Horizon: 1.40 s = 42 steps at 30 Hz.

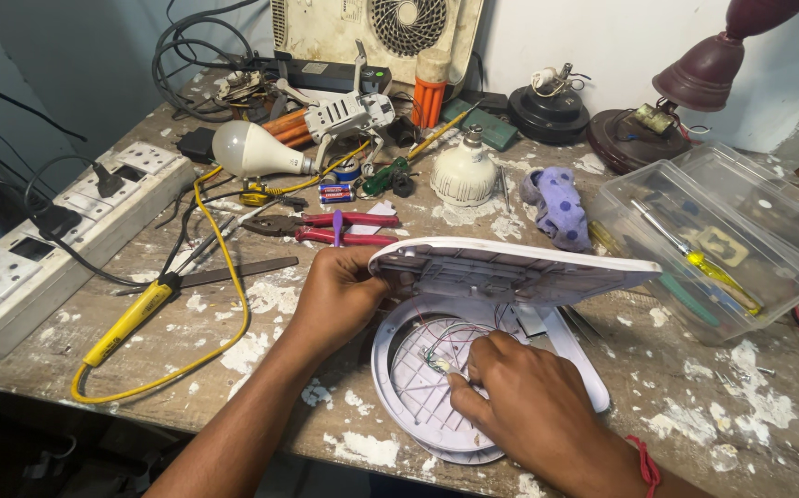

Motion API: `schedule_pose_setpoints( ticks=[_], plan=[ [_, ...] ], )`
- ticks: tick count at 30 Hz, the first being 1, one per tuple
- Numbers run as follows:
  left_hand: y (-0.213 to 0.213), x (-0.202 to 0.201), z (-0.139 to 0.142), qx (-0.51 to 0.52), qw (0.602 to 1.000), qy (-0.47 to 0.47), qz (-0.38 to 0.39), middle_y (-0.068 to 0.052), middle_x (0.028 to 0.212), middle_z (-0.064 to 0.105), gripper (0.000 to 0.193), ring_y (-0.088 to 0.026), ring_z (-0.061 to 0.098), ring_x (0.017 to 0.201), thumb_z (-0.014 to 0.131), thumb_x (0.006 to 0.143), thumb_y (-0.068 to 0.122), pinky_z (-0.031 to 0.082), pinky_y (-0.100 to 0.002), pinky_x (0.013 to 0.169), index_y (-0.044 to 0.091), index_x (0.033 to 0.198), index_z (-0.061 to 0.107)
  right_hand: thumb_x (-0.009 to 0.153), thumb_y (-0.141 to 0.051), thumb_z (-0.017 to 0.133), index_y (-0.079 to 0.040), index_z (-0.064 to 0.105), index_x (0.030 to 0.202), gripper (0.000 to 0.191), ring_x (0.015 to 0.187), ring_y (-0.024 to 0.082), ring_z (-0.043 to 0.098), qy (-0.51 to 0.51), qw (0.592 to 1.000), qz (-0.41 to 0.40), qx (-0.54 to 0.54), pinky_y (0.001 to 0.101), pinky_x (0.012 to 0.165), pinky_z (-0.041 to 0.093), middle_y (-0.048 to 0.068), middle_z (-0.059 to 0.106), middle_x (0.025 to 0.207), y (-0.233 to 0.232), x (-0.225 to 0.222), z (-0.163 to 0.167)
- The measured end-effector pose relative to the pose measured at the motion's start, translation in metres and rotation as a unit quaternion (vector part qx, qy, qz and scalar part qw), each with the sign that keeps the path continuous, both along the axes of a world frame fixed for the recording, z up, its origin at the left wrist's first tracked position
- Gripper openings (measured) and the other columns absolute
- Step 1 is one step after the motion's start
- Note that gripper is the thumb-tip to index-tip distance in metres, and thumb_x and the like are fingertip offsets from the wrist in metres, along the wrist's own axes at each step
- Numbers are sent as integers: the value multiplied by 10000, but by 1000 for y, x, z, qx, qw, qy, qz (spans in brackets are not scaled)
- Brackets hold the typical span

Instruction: The person works on a rechargeable LED lamp at a cluttered workbench. They open the plastic housing, manipulate the internal wiring and battery compartment, unscrew a fastener with a screwdriver, wipe the housing with a cloth, and press the two housing halves back together.

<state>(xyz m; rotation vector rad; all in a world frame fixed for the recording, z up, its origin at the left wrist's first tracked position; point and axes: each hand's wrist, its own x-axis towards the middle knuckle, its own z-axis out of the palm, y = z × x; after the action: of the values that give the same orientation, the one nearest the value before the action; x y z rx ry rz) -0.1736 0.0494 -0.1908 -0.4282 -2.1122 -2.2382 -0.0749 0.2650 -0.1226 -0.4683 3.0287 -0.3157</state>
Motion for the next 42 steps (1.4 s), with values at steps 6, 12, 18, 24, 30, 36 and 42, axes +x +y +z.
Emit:
schedule_pose_setpoints(
  ticks=[6, 12, 18, 24, 30, 36, 42],
  plan=[
    [4, -4, -5, -7, 1000, 3, 0, -69, 876, 800, 235, -107, 720, 721, 623, 882, -105, 591, -274, 616, -2, 1004, 795, 890, -367, 649, -58, 674, 926, 312, 778, 362, 704, 17, 1000, 17, -13, 508, 700, 551, 137, 687, 898, -3, -4, -4],
    [4, -7, -8, -21, 1000, 9, 8, -65, 853, 794, 232, -98, 700, 687, 624, 873, -104, 573, -264, 601, -1, 993, 793, 893, -394, 656, -77, 690, 915, 319, 806, 343, 700, 10, 1000, 19, -16, 486, 709, 554, 106, 683, 911, 0, -5, -8],
    [7, -9, -11, -27, 999, 13, 11, -55, 843, 793, 231, -85, 685, 677, 622, 873, -100, 557, -258, 590, 5, 983, 797, 854, -208, 678, -95, 716, 1026, 209, 860, 322, 693, 62, 979, 182, -67, 454, 692, 553, 107, 663, 992, 25, -15, -4],
    [9, -12, -13, -26, 999, 19, 7, -44, 847, 794, 234, -75, 686, 689, 630, 874, -95, 552, -252, 594, 15, 989, 801, 786, -89, 668, -146, 724, 1083, 307, 984, 272, 652, 92, 922, 376, 1, 416, 653, 545, 90, 602, 1056, 33, -38, 2],
    [11, -11, -14, -23, 1000, -1, 9, -36, 849, 790, 251, -70, 677, 688, 623, 869, -100, 549, -253, 594, 17, 1000, 803, 791, -88, 655, -174, 732, 1087, 318, 949, 238, 651, 73, 911, 405, 6, 388, 626, 543, 52, 599, 1007, 34, -48, 9],
    [13, -14, -17, -20, 1000, 3, 1, -44, 859, 791, 257, -76, 688, 707, 617, 869, -104, 553, -255, 605, 11, 1011, 799, 743, -37, 687, -125, 710, 1068, 338, 967, 256, 634, 87, 914, 396, 3, 403, 639, 537, 62, 592, 1014, 31, -51, 5],
    [16, -15, -19, -20, 1000, 6, -4, -61, 892, 804, 259, -90, 716, 759, 622, 863, -110, 571, -258, 645, 4, 1014, 798, 642, -11, 734, -82, 680, 1089, 456, 996, 285, 608, 54, 925, 375, 24, 419, 660, 539, 84, 586, 1028, 28, -53, 1]
  ],
)
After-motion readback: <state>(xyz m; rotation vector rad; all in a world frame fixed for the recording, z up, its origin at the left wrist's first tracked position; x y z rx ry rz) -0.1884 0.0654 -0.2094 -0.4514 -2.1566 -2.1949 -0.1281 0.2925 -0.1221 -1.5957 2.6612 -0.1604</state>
